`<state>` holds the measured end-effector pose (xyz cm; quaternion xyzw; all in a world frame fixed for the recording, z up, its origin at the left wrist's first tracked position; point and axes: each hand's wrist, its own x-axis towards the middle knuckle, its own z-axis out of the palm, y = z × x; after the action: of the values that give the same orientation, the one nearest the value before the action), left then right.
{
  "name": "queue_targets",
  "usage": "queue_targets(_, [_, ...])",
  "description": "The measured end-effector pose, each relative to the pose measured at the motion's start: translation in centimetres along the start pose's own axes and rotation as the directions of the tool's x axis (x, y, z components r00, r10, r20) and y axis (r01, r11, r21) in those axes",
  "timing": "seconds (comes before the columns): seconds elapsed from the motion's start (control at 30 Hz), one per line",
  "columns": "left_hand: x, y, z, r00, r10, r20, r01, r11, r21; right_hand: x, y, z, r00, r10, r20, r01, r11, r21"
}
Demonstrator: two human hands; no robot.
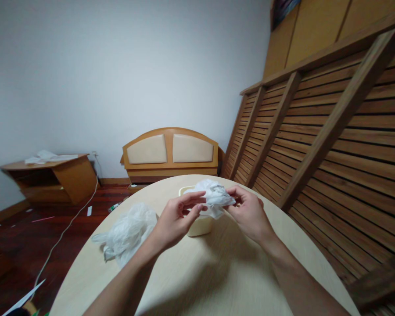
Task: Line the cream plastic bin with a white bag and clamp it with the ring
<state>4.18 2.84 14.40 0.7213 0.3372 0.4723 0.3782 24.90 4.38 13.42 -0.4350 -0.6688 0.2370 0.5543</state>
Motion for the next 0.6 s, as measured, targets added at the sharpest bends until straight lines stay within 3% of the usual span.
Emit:
queue_targets(0.13, [0.8,-2.3,-1.1,0.98,0.111,-0.166,-0.066,0.964,0.257,1.4,0.8,-1.3,0.99,0.06,-0.128,-0.034,0.98,0.194])
queue_targets(0.3, [1.6,-7.1,-1.7,1.0,0.01,-0.027,0.002,0.907,0.42,2.6,2.4,-2.7,0.959,0.119,-0.258,-0.035,0.951,0.308])
queue_targets(0.4, [1.9,-9.1,-1.7,0.999,-0.022,-0.038,0.037,0.885,0.464,2.9,3.0,-3.1,0.954,0.133,-0.268,-0.017,0.919,0.394])
queue_targets(0.6, [2.2,-9.4,-2.3,0.998,-0.062,-0.024,0.067,0.888,0.455,3.1,3.1,-3.1,0.939,0.151,-0.308,0.044,0.837,0.545])
